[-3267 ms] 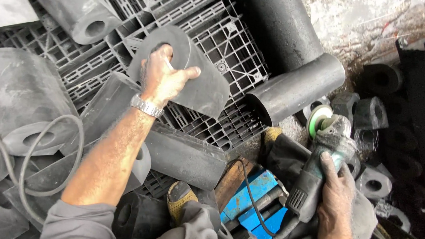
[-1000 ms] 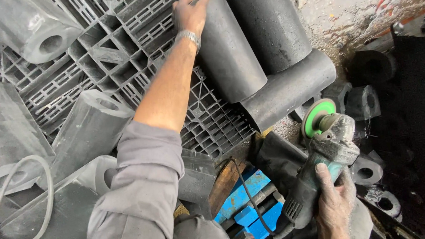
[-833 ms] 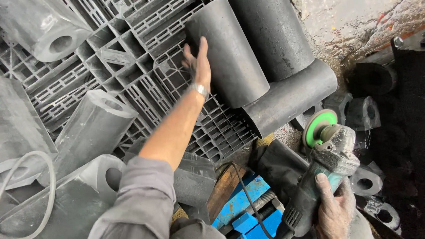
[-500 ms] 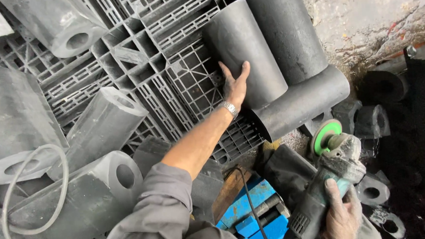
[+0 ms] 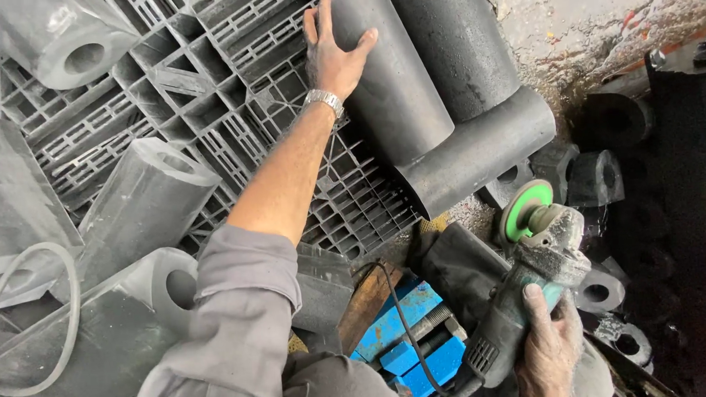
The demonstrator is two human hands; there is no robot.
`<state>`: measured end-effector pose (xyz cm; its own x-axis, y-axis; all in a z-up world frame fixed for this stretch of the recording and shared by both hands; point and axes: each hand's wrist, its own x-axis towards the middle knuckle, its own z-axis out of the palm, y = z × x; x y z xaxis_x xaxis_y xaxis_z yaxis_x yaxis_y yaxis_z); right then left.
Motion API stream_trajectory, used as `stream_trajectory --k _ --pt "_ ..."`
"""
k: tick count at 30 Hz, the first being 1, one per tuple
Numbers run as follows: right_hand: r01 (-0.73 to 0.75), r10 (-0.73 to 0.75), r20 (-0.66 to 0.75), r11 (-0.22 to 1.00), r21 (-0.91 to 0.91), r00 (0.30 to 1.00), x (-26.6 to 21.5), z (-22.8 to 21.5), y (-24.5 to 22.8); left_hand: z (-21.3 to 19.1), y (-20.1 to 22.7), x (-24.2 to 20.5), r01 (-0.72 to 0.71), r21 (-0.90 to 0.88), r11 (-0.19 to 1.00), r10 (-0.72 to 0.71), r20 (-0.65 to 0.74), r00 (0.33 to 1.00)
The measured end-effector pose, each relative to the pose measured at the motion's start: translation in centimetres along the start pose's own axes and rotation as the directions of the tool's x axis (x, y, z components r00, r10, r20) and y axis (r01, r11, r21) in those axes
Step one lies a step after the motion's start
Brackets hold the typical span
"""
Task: Smoothing and shaping large black rubber components using an electric angle grinder.
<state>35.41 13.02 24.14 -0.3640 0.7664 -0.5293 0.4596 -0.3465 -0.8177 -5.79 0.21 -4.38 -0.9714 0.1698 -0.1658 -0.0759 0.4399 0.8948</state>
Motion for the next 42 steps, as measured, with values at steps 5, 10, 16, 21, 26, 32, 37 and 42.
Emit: stream_trajectory --k 5,10,16,21,26,32,37,42 --pt "-0.080 0.079 -0.039 0.997 -0.011 0.996 -0.5 0.3 -1.1 -0.6 1.5 -1.0 0.019 -0.059 0.998 -0.018 0.013 1.000" --pt "-0.022 0.022 -0.023 0.999 0.030 0.999 0.3 1.4 -1.6 -0.5 0.2 -0.3 -0.035 0.015 0.999 0.036 -0.023 0.999" --pt "0.050 -0.050 0.009 0.999 -0.016 0.999 0.4 3.1 -1.9 -1.7 0.9 -0.9 -0.066 0.014 0.998 0.065 0.052 0.997" --pt "0.069 -0.069 0.053 0.998 0.001 0.996 -1.0 6.2 -3.2 -1.7 2.8 -1.2 0.073 -0.052 0.996 -0.069 0.084 0.994" --pt "0.127 -0.126 0.089 0.992 -0.005 0.988 -0.8 5.6 -0.5 2.4 0.2 -5.8 0.054 -0.110 0.992 -0.056 -0.020 0.998" --pt "0.087 -0.085 0.217 0.996 -0.002 0.972 -2.0 8.0 -0.4 -5.9 8.2 -16.9 0.148 -0.153 0.977 -0.126 0.149 0.981" --pt "0.138 -0.143 0.337 0.990 0.039 0.931 -1.7 7.5 0.8 -19.9 15.2 -24.2 -0.038 0.064 0.997 0.019 0.274 0.962" --pt "0.119 -0.151 0.504 0.988 0.096 0.850 3.6 2.5 4.7 -33.5 13.6 -28.7 -0.329 0.338 0.882 0.382 -0.102 0.919"
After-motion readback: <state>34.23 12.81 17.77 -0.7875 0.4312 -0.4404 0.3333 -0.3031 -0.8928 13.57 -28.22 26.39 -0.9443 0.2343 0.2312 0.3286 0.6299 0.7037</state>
